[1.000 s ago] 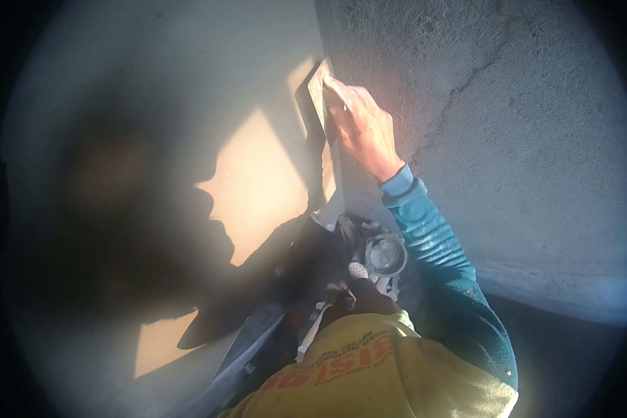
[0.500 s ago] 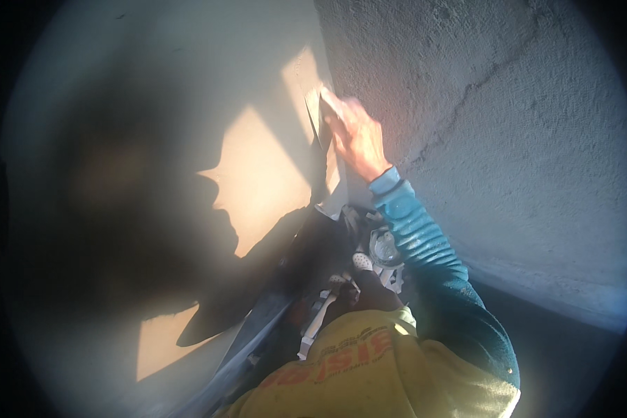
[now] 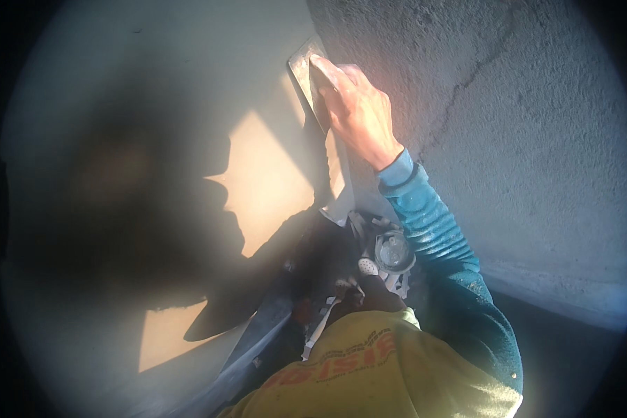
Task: The person smooths a freshly plastered wall using a trowel. They work along the edge and then move to a larger section, repeatedly scraping and leveling the surface to create a uniform finish.
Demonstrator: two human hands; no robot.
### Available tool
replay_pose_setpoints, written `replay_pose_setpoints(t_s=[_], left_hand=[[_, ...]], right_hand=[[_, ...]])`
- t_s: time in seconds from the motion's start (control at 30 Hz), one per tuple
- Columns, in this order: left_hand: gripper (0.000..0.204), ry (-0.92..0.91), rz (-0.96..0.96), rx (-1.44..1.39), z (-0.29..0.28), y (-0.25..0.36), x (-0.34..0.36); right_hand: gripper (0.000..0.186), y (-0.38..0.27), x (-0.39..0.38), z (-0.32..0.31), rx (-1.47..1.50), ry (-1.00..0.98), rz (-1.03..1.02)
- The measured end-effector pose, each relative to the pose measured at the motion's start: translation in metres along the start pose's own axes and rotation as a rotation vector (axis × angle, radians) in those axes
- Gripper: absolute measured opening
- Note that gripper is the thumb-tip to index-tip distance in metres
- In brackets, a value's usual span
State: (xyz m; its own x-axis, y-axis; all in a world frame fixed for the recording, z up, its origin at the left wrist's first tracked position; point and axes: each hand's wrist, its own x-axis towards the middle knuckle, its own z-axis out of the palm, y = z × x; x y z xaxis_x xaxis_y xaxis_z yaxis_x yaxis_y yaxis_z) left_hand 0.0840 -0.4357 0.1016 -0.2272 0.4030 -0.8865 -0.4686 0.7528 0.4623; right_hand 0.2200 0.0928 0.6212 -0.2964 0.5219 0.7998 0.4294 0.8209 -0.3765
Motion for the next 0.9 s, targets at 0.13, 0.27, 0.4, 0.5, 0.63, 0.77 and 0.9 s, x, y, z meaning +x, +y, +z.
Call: replay_pose_setpoints(t_s=[0.13, 0.27, 0.4, 0.5, 0.63, 0.77, 0.9], left_hand=[[0.042, -0.232, 0.000, -0.226, 0.002, 0.000, -0.009], [0.049, -0.296, -0.045, -0.263, -0.004, -0.005, -0.016], [0.054, 0.045, -0.037, 0.170, 0.004, -0.007, -0.006], [0.053, 0.091, 0.061, 0.158, 0.012, -0.007, -0.006], [0.047, 0.126, 0.166, 0.222, 0.018, 0.022, -0.013], [0.041, 0.042, 0.106, 0.139, 0.018, 0.009, -0.008], [0.037, 0.058, 0.014, 0.037, 0.025, -0.012, 0.000]], right_hand=[[0.058, -0.010, 0.007, 0.007, -0.043, 0.020, 0.018], [0.057, 0.007, -0.036, 0.024, 0.046, 0.021, 0.004], [0.054, 0.042, -0.155, 0.076, 0.088, -0.136, 0.191], [0.052, 0.026, -0.185, 0.074, 0.132, -0.287, 0.276], [0.057, 0.004, -0.089, 0.011, 0.215, -0.123, 0.172], [0.055, -0.001, -0.008, -0.021, 0.231, -0.034, 0.127], [0.050, 0.004, 0.024, -0.027, 0.109, -0.051, 0.032]])
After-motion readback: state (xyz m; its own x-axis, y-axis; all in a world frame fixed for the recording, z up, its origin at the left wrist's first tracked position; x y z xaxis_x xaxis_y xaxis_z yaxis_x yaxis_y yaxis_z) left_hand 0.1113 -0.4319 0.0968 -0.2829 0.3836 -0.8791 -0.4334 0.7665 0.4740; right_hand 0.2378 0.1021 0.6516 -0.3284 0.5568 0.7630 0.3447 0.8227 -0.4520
